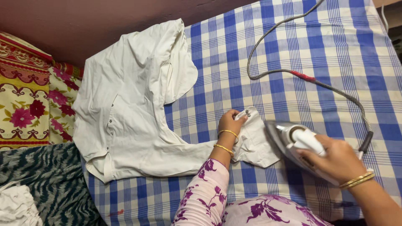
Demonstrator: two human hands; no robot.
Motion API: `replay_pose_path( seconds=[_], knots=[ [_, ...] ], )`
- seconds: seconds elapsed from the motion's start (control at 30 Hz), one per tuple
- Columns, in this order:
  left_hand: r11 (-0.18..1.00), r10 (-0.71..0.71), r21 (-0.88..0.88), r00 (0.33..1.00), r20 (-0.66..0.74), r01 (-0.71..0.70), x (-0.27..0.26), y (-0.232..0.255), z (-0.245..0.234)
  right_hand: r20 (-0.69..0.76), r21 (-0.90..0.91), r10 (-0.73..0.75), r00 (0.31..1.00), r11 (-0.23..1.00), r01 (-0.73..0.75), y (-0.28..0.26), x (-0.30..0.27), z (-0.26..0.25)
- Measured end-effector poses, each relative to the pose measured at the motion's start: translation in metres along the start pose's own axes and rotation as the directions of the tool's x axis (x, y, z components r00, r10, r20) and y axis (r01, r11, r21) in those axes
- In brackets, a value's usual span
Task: The person irons a white shirt on a blue and white checkered ironing board. They smooth the fabric, use a steam iron on the body and sleeves, and button the front placket. The shirt remains on the board at the end.
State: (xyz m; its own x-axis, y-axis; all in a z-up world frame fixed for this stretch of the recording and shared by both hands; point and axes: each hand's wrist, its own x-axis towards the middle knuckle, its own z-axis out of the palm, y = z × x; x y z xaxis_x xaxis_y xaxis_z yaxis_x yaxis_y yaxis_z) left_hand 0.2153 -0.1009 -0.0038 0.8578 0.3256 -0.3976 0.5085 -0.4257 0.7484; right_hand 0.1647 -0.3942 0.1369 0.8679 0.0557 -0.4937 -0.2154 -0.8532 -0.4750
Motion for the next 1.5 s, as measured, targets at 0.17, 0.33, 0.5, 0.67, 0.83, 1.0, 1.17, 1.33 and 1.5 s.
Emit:
replay_pose_path(
  seconds=[0.17,0.33,0.5,0.67,0.83,1.0,1.17,1.33,1.5],
  knots=[
    [0.988,0.064,-0.132,0.994,-0.087,-0.075,-0.01,0.012,-0.013,0.059,-0.21,-0.105,0.993,0.971,0.115,-0.037,-0.024,0.044],
    [0.949,0.301,-0.028,0.93,-0.21,-0.313,-0.022,0.007,-0.016,-0.014,-0.125,-0.101,0.995,0.987,0.098,-0.072,-0.003,0.056],
    [0.966,0.176,-0.133,0.941,-0.288,-0.221,-0.02,-0.009,-0.033,0.015,-0.171,-0.089,0.996,0.981,0.09,-0.11,0.031,0.055],
    [0.956,0.287,0.156,0.911,-0.297,-0.25,-0.033,-0.035,-0.062,0.017,-0.211,-0.099,0.995,0.972,0.1,-0.122,0.051,0.058],
    [0.789,0.484,0.528,0.847,-0.221,-0.313,-0.079,-0.065,-0.054,0.018,-0.177,-0.081,0.997,0.981,0.083,-0.116,0.045,0.063],
    [0.712,0.292,0.668,0.956,-0.001,-0.217,-0.104,-0.08,-0.052,-0.05,-0.046,-0.054,0.997,0.998,0.052,-0.095,0.014,0.067],
    [0.727,0.078,0.658,0.975,0.206,-0.197,-0.101,-0.079,-0.057,-0.062,-0.031,0.083,0.995,0.996,-0.085,-0.074,-0.012,0.07],
    [0.738,-0.017,0.648,0.955,0.297,-0.188,-0.091,-0.077,-0.062,-0.118,-0.04,0.086,0.989,0.995,-0.091,-0.082,-0.001,0.063],
    [0.744,-0.064,0.642,0.937,0.344,-0.185,-0.084,-0.08,-0.063,-0.198,-0.039,0.02,0.98,0.999,-0.029,-0.095,0.036,0.056]
  ],
)
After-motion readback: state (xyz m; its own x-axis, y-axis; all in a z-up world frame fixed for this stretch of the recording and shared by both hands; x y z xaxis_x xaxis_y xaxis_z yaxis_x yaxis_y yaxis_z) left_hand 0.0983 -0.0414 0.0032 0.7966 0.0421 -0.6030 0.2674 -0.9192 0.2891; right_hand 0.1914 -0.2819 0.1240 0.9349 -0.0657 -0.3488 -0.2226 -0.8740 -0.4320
